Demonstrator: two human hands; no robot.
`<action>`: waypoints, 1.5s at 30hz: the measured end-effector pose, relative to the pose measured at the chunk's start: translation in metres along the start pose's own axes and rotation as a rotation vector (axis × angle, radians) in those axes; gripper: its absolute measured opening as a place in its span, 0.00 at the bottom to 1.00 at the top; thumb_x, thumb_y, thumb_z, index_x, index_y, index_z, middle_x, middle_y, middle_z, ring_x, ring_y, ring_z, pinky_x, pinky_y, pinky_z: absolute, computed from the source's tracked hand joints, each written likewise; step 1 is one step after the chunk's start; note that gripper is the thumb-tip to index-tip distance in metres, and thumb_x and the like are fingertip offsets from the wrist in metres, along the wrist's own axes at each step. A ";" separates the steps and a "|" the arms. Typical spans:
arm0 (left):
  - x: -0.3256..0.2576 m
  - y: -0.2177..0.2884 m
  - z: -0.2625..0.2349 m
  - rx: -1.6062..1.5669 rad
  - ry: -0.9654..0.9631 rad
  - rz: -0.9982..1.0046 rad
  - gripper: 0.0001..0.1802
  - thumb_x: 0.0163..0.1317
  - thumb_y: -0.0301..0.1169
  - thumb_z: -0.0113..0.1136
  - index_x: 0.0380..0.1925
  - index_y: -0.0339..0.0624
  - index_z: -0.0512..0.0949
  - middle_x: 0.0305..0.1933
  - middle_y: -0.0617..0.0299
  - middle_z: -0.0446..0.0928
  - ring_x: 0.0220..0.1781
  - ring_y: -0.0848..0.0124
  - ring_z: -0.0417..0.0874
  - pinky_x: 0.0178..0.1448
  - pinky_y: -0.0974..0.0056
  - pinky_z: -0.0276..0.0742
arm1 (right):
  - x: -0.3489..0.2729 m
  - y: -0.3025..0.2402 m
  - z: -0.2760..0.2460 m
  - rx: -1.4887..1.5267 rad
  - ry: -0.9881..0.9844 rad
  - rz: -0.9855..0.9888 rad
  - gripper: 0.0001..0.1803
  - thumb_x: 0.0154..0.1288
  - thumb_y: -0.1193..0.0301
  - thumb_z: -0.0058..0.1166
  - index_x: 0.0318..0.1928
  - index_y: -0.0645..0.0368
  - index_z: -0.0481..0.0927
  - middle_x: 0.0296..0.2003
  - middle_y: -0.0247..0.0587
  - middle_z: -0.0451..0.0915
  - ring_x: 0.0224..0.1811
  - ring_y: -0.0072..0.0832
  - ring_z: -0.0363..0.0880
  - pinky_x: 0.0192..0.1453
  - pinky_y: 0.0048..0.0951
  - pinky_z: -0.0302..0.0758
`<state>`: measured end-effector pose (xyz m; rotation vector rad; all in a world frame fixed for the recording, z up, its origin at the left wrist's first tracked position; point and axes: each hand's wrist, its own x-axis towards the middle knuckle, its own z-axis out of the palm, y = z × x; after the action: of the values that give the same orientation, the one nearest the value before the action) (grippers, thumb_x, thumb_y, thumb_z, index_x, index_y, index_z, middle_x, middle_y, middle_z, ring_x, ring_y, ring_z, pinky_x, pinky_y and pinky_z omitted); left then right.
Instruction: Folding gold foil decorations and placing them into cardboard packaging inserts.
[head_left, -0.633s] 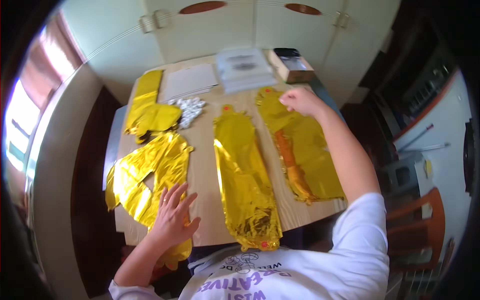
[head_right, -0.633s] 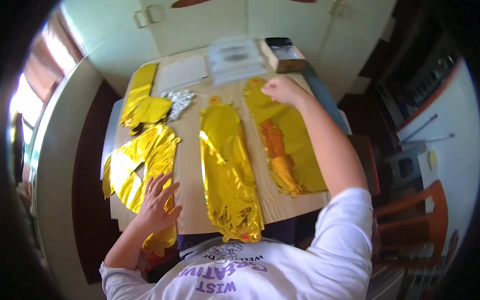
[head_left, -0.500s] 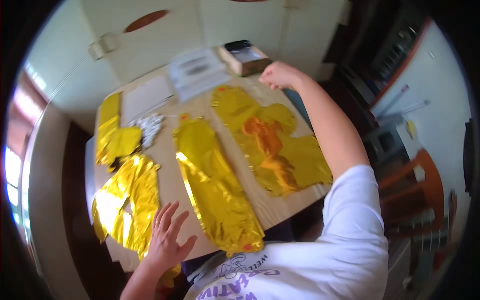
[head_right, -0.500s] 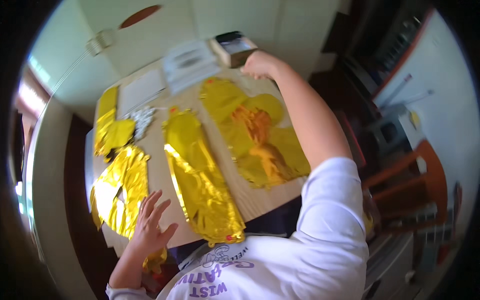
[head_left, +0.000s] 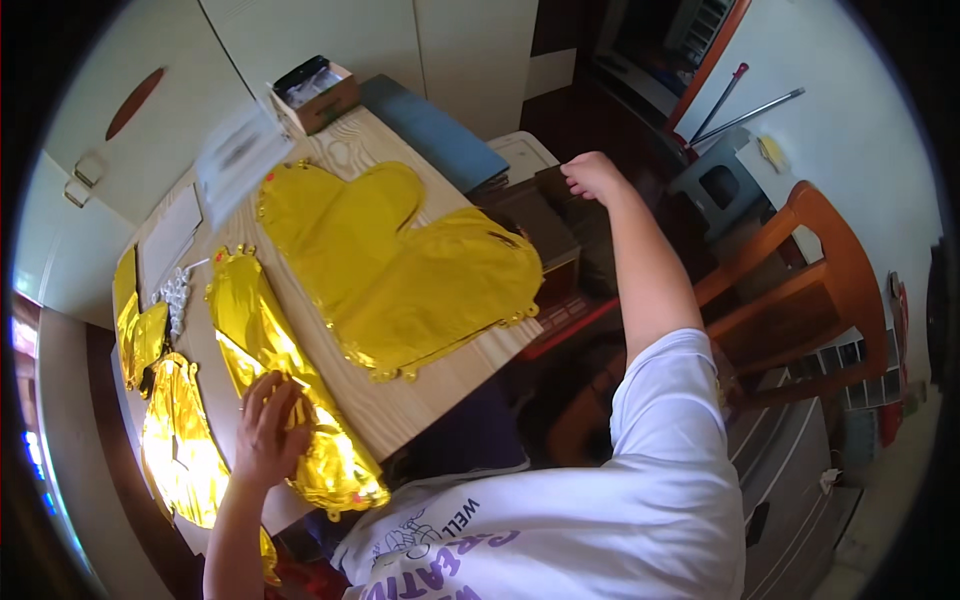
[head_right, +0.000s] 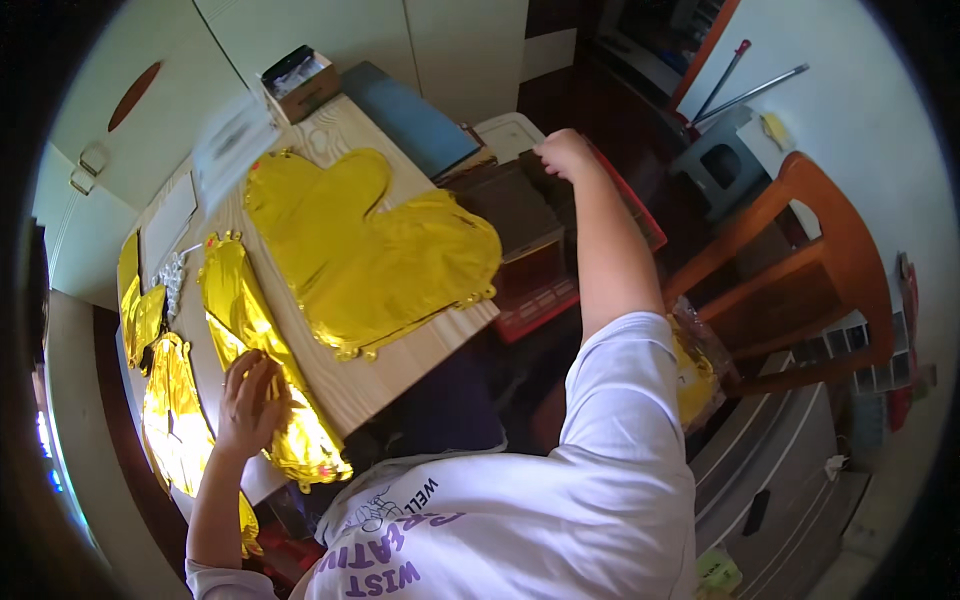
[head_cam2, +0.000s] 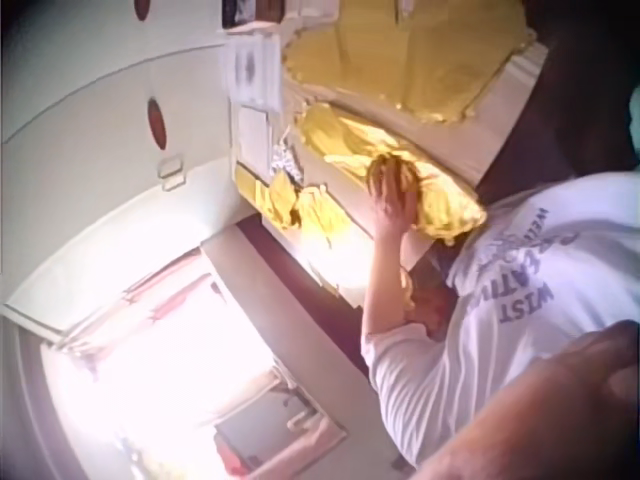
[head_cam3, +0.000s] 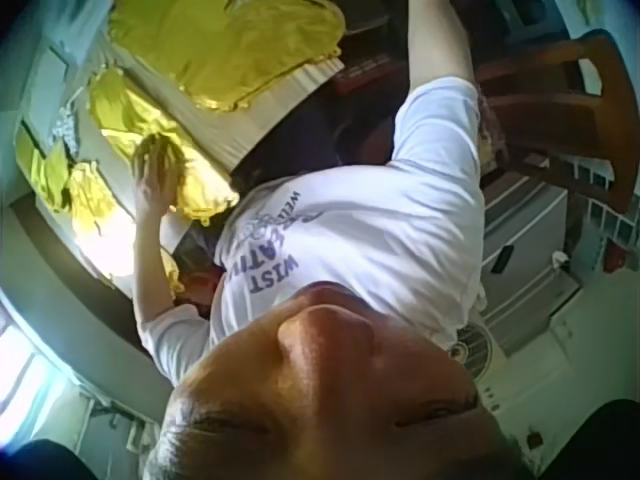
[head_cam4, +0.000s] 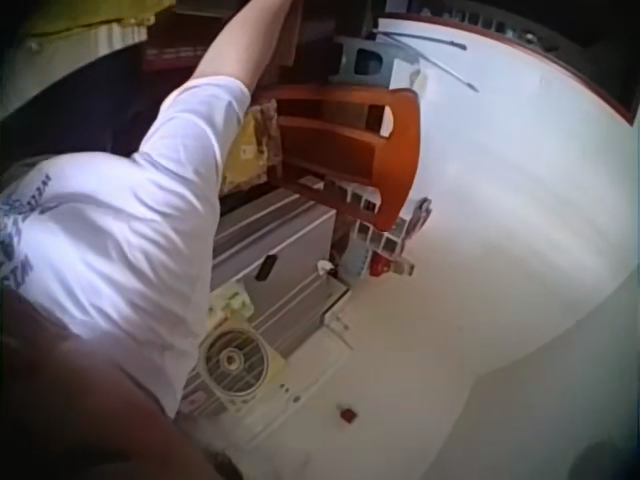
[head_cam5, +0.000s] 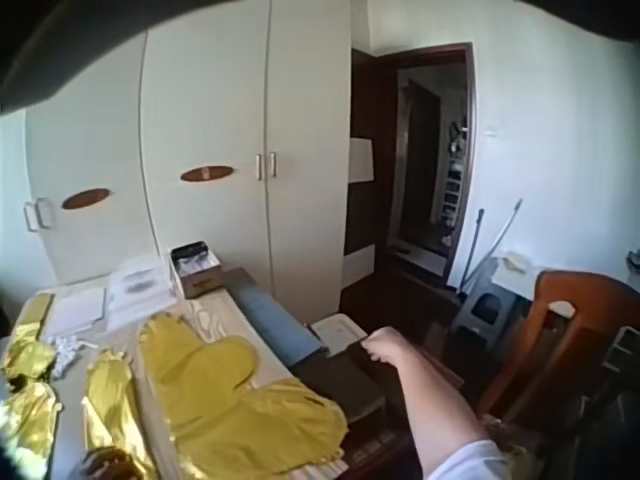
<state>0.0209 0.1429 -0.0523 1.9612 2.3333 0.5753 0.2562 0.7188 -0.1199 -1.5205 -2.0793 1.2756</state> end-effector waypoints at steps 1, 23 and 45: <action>-0.001 0.000 0.001 -0.014 0.011 -0.026 0.29 0.50 0.30 0.59 0.55 0.35 0.70 0.58 0.42 0.67 0.60 0.43 0.69 0.62 0.47 0.67 | 0.000 0.011 0.005 0.076 -0.022 -0.035 0.14 0.58 0.64 0.57 0.37 0.62 0.82 0.29 0.39 0.81 0.25 0.26 0.79 0.26 0.30 0.74; 0.107 0.031 0.054 0.045 0.002 -0.192 0.41 0.64 0.53 0.43 0.63 0.25 0.56 0.66 0.30 0.55 0.68 0.38 0.58 0.70 0.43 0.52 | 0.243 0.013 0.163 -0.148 -0.015 0.066 0.36 0.46 0.60 0.69 0.57 0.59 0.73 0.56 0.50 0.73 0.57 0.43 0.73 0.59 0.37 0.73; 0.116 0.024 0.060 0.121 -0.128 -0.210 0.41 0.64 0.56 0.39 0.63 0.29 0.57 0.64 0.34 0.60 0.66 0.42 0.60 0.68 0.38 0.49 | 0.302 0.043 0.238 -0.346 0.045 0.338 0.32 0.61 0.62 0.54 0.62 0.65 0.63 0.59 0.55 0.68 0.64 0.46 0.67 0.66 0.58 0.59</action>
<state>0.0362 0.2727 -0.0774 1.7078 2.5027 0.2920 0.0030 0.8667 -0.3722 -2.1024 -2.1630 1.0000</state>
